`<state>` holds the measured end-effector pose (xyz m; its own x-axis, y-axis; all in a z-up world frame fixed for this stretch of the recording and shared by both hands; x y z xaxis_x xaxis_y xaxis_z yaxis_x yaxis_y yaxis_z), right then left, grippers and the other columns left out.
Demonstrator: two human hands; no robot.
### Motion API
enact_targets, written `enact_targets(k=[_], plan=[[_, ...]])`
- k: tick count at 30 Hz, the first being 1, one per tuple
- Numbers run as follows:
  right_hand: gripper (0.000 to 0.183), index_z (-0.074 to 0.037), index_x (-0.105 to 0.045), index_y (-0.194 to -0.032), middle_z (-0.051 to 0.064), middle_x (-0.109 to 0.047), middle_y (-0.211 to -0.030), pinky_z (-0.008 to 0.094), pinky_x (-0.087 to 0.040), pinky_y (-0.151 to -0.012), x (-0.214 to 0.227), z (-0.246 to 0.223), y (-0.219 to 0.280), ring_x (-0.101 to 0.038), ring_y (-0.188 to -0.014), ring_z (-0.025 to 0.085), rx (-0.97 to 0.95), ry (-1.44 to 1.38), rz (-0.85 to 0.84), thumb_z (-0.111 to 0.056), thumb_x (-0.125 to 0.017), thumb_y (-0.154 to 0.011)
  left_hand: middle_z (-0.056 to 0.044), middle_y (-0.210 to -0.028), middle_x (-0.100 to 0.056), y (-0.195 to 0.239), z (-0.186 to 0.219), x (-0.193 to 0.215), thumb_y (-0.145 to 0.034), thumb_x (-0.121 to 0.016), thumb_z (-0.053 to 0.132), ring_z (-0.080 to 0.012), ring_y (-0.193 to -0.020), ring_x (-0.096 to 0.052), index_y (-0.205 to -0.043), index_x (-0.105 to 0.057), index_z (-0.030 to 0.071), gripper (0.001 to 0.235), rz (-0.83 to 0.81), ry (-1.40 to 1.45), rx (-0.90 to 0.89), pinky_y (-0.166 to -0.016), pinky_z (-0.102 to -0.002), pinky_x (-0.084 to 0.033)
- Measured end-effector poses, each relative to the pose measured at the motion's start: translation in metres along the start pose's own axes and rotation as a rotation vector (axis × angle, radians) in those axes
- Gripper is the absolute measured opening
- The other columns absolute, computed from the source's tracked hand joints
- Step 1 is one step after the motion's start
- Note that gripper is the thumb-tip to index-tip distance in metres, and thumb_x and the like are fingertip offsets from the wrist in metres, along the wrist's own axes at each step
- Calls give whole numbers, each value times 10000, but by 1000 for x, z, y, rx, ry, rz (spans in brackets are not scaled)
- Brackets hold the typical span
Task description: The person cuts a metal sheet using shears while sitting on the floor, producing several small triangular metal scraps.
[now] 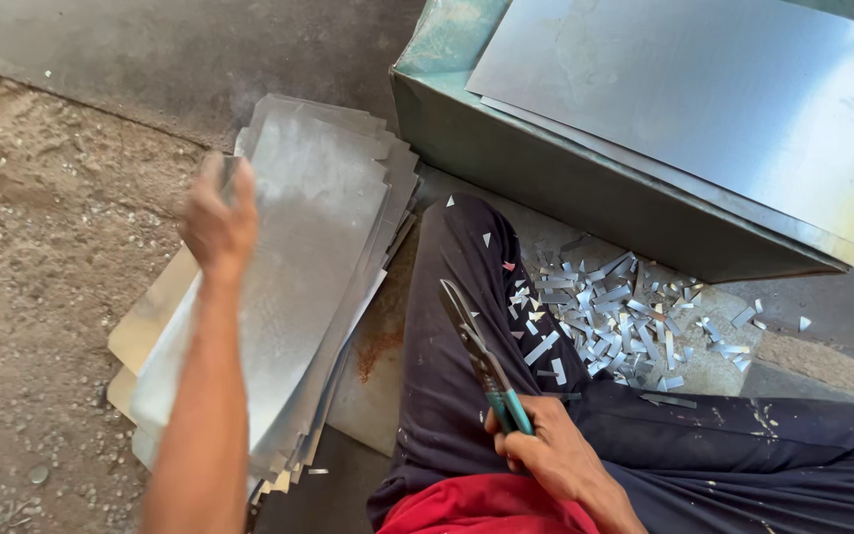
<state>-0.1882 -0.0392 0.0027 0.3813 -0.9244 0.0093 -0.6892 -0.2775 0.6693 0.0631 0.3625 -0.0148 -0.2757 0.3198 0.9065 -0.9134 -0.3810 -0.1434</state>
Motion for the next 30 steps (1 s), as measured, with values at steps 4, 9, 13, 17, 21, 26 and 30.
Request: enact_targets(k=[4,9,13,17,21,26,30], plan=[[237,13,-692,-888,64,-656,-650,289,-468,-499,6,21,0,-595,-535,128,-43,-73,40,-63,-572,-698,-271,-1642,-150,116,-34,-97,-1039,-438,597,-518,-1471,-151,-1637,-270,122,781,-121,-163,-131,-1086,-741,-177],[266,19,-684,-927,77,-669,-676,301,-463,-477,21,55,6,-602,-528,146,-149,-198,119,-53,-547,-711,-231,-1454,-524,94,22,-84,-963,-623,344,-431,-1322,-486,-1419,-539,51,548,-108,94,-133,-1093,-539,-405],[269,29,-681,-936,89,-665,-675,307,-485,-483,27,59,7,-612,-526,157,-116,-256,147,-46,-536,-722,-217,-1212,-702,55,164,-45,-1004,-610,54,-358,-1136,-679,-1225,-712,1,249,23,596,-605,-1014,-427,-535],[285,33,-681,-951,79,-663,-687,305,-474,-492,31,51,17,-606,-533,156,-126,-247,198,-24,-530,-716,-272,-1032,-682,0,282,-52,-862,-701,142,-442,-991,-634,-1177,-630,-102,405,-62,423,-584,-789,-509,-501],[285,5,-679,-932,76,-676,-658,314,-520,-527,35,50,36,-632,-550,153,-4,-103,357,4,-531,-689,-236,-1051,-725,-35,314,-50,-825,-744,229,-362,-968,-692,-1053,-705,-42,356,-462,251,-236,-866,-441,-536],[198,13,-634,-780,76,-634,-604,324,-525,-543,44,65,65,-636,-562,170,132,-13,539,9,-487,-648,-4,-770,-730,83,261,-38,-780,-782,93,-33,-469,-433,-989,-738,33,222,-869,1210,-4,-369,-203,-308],[261,2,-639,-930,87,-656,-714,304,-520,-641,51,68,74,-642,-680,179,-206,52,491,-41,-501,-714,32,-771,-658,189,247,-52,-917,-752,104,-19,-565,-487,-1112,-749,-46,246,-953,1364,225,-488,-188,-397]])
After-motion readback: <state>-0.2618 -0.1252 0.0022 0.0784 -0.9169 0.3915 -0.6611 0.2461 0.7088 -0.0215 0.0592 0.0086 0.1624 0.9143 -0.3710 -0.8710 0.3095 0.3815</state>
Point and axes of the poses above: each hand's wrist, its own y-axis away from the middle knuckle, its own x-axis out of the back of the hand, z = x × y, the point moved 4 cm from there along -y, towards the middle knuckle
